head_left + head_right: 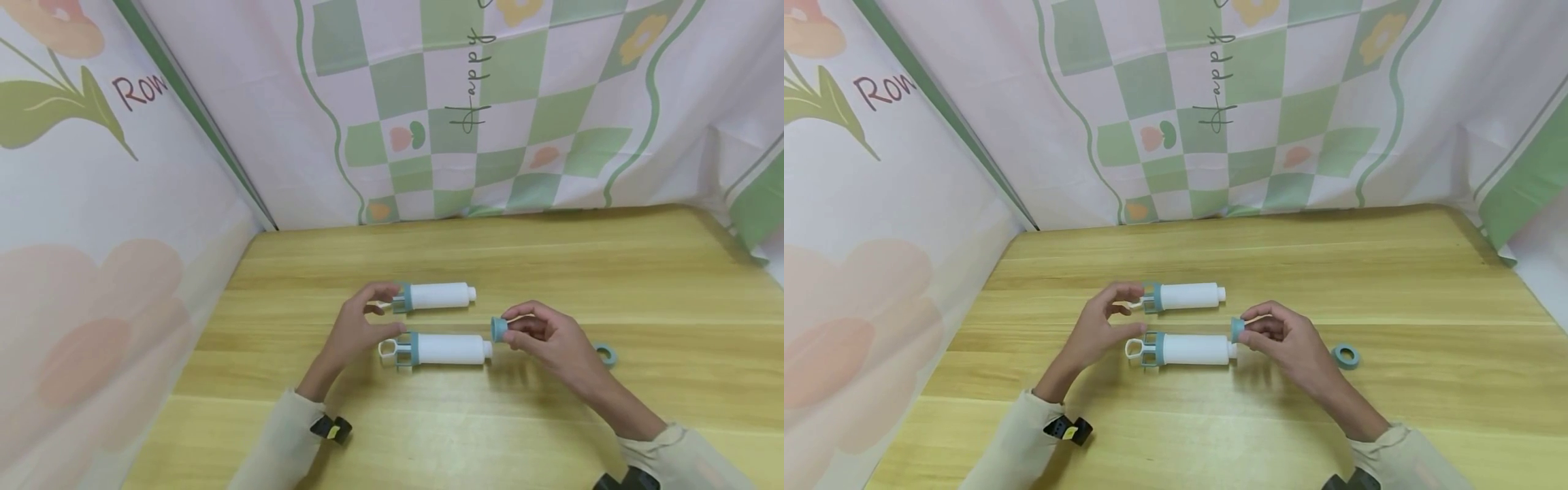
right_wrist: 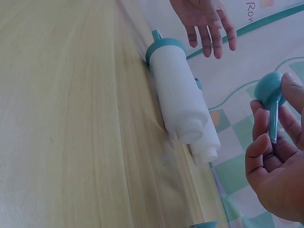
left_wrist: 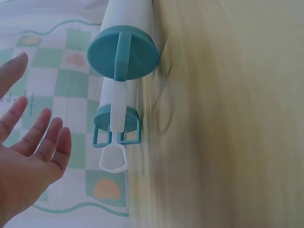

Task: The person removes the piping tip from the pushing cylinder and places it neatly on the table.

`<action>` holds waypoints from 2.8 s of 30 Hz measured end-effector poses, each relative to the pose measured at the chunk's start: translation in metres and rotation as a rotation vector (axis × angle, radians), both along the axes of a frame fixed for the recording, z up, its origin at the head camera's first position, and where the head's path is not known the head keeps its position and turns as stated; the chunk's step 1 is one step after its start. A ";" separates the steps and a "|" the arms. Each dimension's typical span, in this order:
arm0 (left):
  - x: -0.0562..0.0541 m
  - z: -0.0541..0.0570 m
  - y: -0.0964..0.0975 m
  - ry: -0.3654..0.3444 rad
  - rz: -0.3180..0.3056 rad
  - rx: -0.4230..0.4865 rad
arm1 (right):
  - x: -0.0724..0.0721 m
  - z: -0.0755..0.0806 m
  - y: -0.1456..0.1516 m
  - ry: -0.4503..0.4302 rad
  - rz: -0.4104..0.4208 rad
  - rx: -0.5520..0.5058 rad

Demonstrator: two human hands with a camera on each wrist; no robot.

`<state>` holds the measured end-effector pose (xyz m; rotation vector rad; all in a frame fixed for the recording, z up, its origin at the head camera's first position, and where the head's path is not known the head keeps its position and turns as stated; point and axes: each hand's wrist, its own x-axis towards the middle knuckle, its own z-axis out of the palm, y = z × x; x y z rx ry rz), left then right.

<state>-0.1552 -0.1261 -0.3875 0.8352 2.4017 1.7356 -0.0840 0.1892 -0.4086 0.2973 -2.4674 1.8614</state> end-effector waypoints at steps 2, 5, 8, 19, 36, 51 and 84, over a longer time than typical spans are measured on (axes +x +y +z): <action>0.006 0.008 0.001 -0.002 -0.005 0.003 | 0.000 0.000 0.000 0.000 0.000 -0.001; 0.011 0.012 0.003 0.002 -0.007 0.006 | 0.001 0.001 -0.001 -0.001 0.000 0.000; 0.013 0.011 0.005 -0.004 -0.005 0.020 | 0.002 0.001 -0.002 0.000 -0.005 0.008; 0.023 0.003 0.013 -0.034 -0.016 0.078 | 0.003 0.000 -0.005 0.000 -0.002 0.018; 0.029 0.000 0.020 0.020 -0.056 0.060 | 0.003 -0.001 -0.015 0.035 0.029 -0.023; 0.030 -0.002 0.035 -0.037 -0.086 0.101 | 0.002 -0.002 -0.023 0.014 0.049 -0.029; 0.031 -0.022 0.065 0.017 -0.154 0.093 | 0.001 0.001 -0.033 0.012 0.070 -0.028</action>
